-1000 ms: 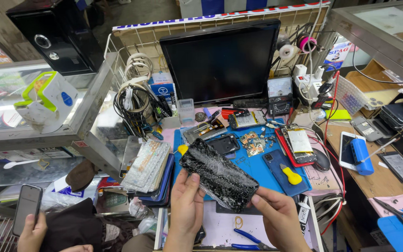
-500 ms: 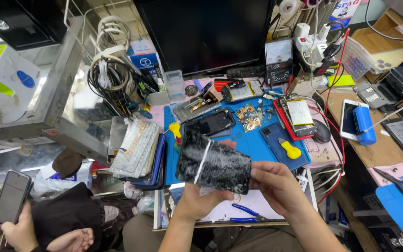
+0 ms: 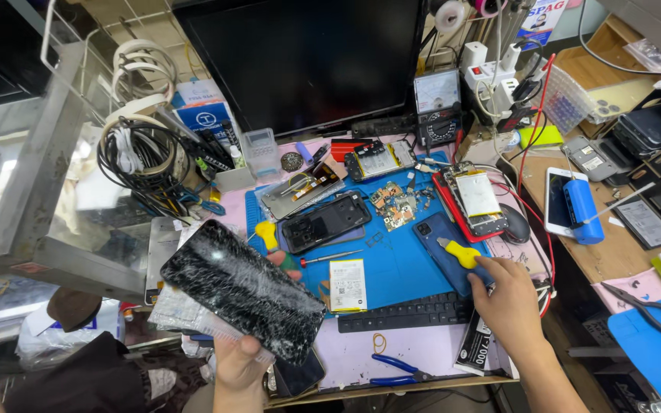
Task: The person removes a battery from a mobile phone chassis by hand and then uses a yellow prying tool to detach a shattered screen from the device frame.
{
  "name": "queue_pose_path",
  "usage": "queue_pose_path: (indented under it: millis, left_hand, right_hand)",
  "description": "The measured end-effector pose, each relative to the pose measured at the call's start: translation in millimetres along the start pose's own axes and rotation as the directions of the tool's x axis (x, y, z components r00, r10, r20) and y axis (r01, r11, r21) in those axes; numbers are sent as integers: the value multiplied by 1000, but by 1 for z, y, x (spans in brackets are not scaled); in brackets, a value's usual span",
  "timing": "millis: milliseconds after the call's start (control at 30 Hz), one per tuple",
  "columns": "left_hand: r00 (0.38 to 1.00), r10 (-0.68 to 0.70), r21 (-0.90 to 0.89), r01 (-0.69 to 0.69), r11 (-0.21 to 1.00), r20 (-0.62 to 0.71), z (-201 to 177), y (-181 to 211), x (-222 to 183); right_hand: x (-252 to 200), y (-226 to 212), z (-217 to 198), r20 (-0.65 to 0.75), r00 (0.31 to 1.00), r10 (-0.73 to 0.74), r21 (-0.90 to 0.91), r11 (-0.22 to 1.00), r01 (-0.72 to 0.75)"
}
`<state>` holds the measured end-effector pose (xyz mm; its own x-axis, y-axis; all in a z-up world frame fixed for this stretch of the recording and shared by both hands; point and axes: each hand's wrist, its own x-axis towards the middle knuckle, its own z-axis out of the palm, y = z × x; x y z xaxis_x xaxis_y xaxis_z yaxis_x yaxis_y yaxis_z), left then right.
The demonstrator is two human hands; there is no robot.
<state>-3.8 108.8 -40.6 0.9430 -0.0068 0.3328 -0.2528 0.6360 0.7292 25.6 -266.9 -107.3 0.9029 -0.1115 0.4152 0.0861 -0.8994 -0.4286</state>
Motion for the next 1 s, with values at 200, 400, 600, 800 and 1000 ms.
queue_pose_path:
  millis: [200,400,600,800,1000]
  left_hand:
    - [999,-31,-55,30,998,-21,-7,-1,3]
    - [994,-66,-303,89,949,87,9,-24,26]
    - [971,-154,-533,231,814,185,23,-50,49]
    - [945,-97,-539,260,801,313,37,-62,60]
    - [964,-140,-489,236,840,225,56,-58,61]
  right_hand:
    - [22,-14,8,19,993,-115,-83,990,116]
    - [32,-10,10,87,986,-144,-162,974,156]
    - [32,1,16,94,982,-164,-207,962,180]
    - [21,-25,4,122,992,-19,151,989,0]
    - [4,-87,-41,42,897,-439,505,784,360]
